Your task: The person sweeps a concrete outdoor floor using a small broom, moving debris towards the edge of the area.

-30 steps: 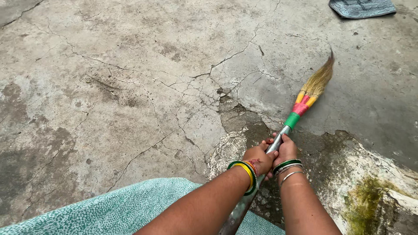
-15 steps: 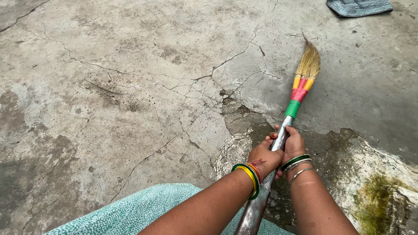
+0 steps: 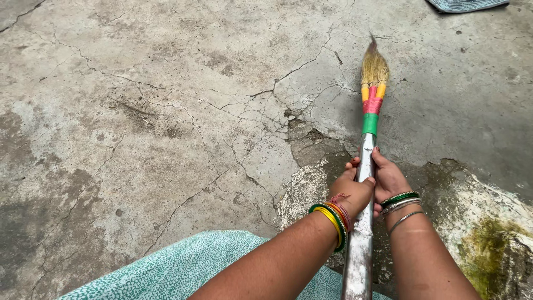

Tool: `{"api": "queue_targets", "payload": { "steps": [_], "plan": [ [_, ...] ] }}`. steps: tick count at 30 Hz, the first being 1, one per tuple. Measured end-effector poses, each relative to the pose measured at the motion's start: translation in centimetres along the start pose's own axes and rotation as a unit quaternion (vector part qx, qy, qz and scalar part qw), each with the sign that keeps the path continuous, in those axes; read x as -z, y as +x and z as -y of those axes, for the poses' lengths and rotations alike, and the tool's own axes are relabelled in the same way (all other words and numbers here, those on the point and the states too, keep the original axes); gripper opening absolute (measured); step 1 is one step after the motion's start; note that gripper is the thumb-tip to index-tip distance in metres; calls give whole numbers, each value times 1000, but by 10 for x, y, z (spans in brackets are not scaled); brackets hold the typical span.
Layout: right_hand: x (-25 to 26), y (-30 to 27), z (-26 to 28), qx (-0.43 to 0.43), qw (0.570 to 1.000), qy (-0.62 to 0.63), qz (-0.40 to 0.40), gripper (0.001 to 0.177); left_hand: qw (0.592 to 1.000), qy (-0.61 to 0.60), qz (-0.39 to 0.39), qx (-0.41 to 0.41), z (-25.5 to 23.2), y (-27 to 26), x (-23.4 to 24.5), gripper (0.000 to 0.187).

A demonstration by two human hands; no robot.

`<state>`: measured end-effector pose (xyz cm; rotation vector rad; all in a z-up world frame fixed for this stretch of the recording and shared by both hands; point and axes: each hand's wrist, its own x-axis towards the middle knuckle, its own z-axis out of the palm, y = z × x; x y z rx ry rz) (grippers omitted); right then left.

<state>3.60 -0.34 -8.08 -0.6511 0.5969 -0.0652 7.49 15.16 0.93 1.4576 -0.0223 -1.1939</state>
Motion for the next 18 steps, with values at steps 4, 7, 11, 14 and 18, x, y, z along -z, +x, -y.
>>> {"api": "queue_targets", "payload": {
  "steps": [4,7,11,14,18],
  "plan": [
    [-41,-34,11,60,998,-6,-8,54,992,-67,102,0,-17,5,7,36],
    [-46,-38,12,2,999,-37,15,67,974,-127,182,35,-16,30,21,33],
    [-18,-8,-7,25,991,69,114,40,977,-137,165,-17,5,63,34,32],
    [-19,10,-16,19,999,-10,-30,39,993,-72,61,-66,12,62,28,38],
    [-25,1,-6,15,999,-34,-5,38,981,88,-111,-130,2,29,9,45]
  ]
}}
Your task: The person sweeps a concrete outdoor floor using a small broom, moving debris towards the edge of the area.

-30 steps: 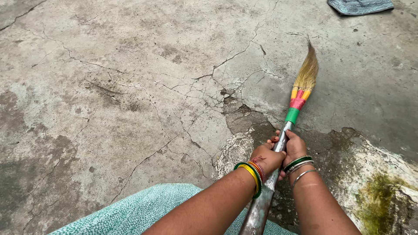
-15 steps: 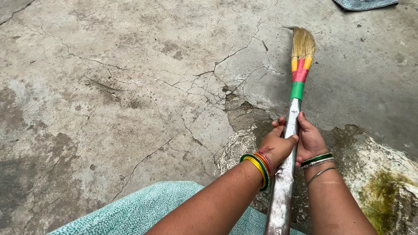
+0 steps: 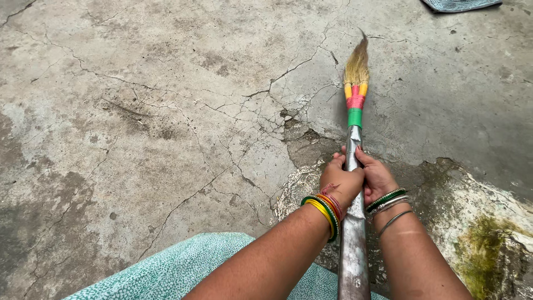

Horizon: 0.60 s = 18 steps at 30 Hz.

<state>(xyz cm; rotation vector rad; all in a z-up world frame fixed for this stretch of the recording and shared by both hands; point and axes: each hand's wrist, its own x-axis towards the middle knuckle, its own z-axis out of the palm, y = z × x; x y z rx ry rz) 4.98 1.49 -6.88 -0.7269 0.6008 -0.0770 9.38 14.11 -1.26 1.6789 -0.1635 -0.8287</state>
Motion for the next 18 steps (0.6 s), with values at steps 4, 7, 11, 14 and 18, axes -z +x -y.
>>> {"api": "queue_targets", "payload": {
  "steps": [4,7,11,14,18],
  "plan": [
    [-6,-7,6,34,999,12,-18,39,995,97,16,-15,-19,-8,3,51],
    [1,0,3,53,997,15,-60,40,988,140,51,-46,-8,10,2,45],
    [13,11,-16,6,992,-35,-118,38,991,112,25,-72,24,23,-3,44],
    [17,10,-14,-28,988,-119,-94,39,995,97,33,-20,17,13,5,46],
    [-13,-7,3,-62,983,-157,-77,41,993,29,16,115,-6,-13,6,60]
  ]
}}
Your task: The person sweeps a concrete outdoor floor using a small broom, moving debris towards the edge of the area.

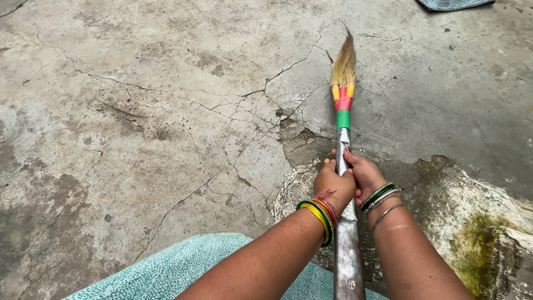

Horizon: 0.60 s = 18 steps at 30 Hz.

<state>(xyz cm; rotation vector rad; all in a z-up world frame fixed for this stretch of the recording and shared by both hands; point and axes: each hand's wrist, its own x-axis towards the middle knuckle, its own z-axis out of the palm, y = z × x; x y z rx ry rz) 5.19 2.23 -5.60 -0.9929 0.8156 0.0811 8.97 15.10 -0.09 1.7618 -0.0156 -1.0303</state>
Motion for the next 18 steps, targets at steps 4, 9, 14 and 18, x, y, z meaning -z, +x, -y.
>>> {"api": "queue_targets", "payload": {
  "steps": [4,9,14,18],
  "plan": [
    [-39,-37,20,-27,990,139,-3,42,980,89,-115,-136,2,-3,-17,62],
    [-21,-27,8,43,986,159,-13,40,965,167,-30,-199,4,15,-9,47],
    [9,13,-23,16,996,89,-21,37,986,125,23,-110,6,16,4,37],
    [13,20,-22,-7,1000,11,-28,39,991,85,23,-103,8,12,9,39]
  ]
}}
